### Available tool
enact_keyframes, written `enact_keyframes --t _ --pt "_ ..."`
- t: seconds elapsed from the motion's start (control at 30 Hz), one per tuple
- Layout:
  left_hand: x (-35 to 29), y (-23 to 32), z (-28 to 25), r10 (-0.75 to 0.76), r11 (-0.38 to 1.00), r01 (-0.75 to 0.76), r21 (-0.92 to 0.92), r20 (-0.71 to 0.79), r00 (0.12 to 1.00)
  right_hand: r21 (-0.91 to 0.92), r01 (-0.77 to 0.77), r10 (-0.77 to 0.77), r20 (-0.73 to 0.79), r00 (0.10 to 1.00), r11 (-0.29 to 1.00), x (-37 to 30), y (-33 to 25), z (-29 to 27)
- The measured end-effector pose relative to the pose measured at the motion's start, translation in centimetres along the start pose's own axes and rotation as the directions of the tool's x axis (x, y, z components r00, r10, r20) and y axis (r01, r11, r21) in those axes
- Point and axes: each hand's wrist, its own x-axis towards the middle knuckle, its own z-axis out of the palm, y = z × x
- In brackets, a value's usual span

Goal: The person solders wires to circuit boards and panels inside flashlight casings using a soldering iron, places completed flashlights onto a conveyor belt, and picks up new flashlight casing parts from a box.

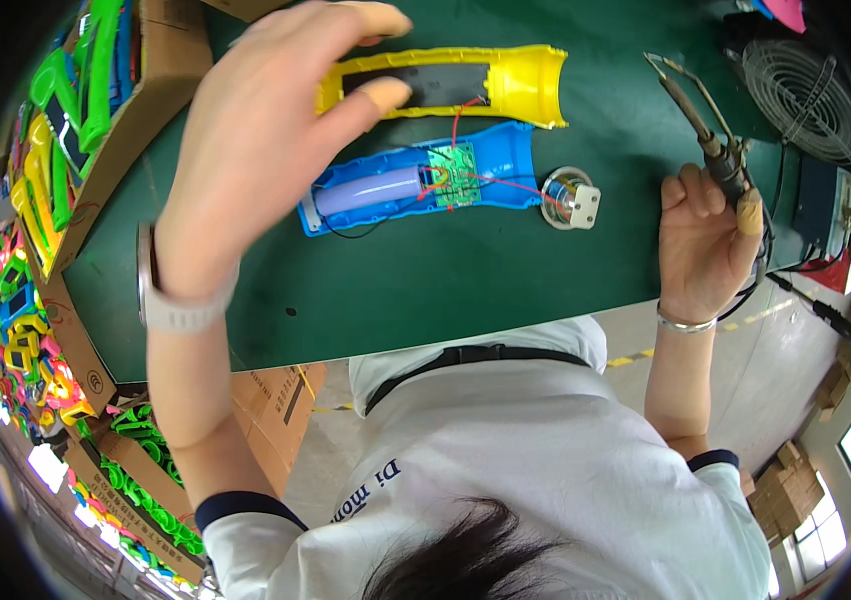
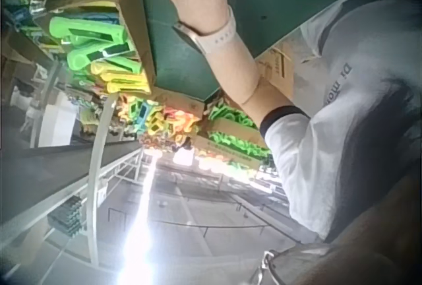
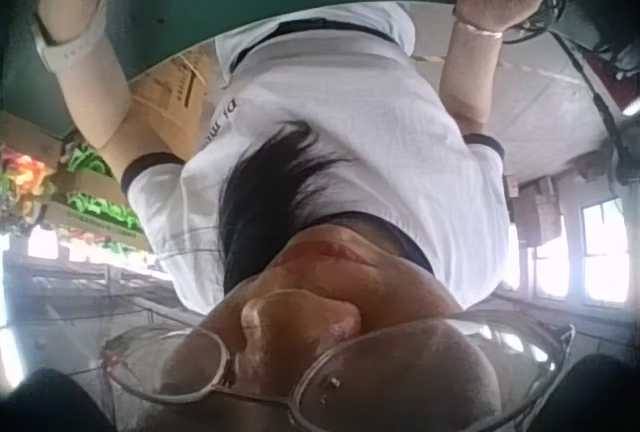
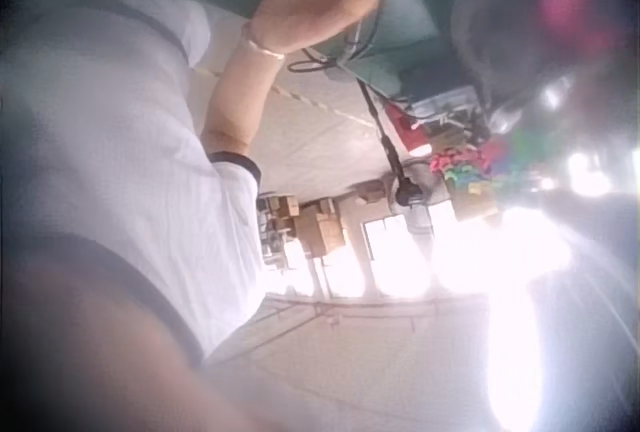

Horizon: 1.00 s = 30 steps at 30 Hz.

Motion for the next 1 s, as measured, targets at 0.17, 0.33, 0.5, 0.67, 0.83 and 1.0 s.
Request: enact_keyframes --t 0.17,0.33,0.5,0.67,0.83,1.0 --pt "2.3 -1.8 0.9 0.093 0.968 -0.002 -0.249 0.353 0.931 0.058 0.057 -0.055 -0.031 0.998 0.997 -0.1 0.5 0.1" --pt "-0.4 0.0 -0.2 0.006 0.983 0.039 -0.177 0.244 0.97 0.067 0.056 -0.052 -0.066 0.996 0.996 -0.5 0.8 -0.6" --pt "-4.8 3.8 -1.2 0.032 0.98 -0.063 0.19 0.162 0.986 0.113 0.046 -0.036 -0.088 0.995 0.992 -0.7 1.0 -0.5" --pt "-6.3 5.1 1.2 -0.09 0.978 0.061 0.199 0.139 0.986 0.09 0.061 -0.055 -0.068 0.996 0.994 -0.4 1.0 -0.1" --pt "-6.5 4.3 -1.6 -0.401 0.903 0.412 -0.123 0.104 0.91 0.125 0.07 -0.057 -0.109 0.992 0.99 -0.6 1.1 -0.3" --pt "-5.1 -2.1 -8.6 -0.421 0.845 0.533 0.035 -0.572 0.704 0.104 0.078 -0.067 -0.109 0.992 0.991 -0.6 1.2 -0.4"
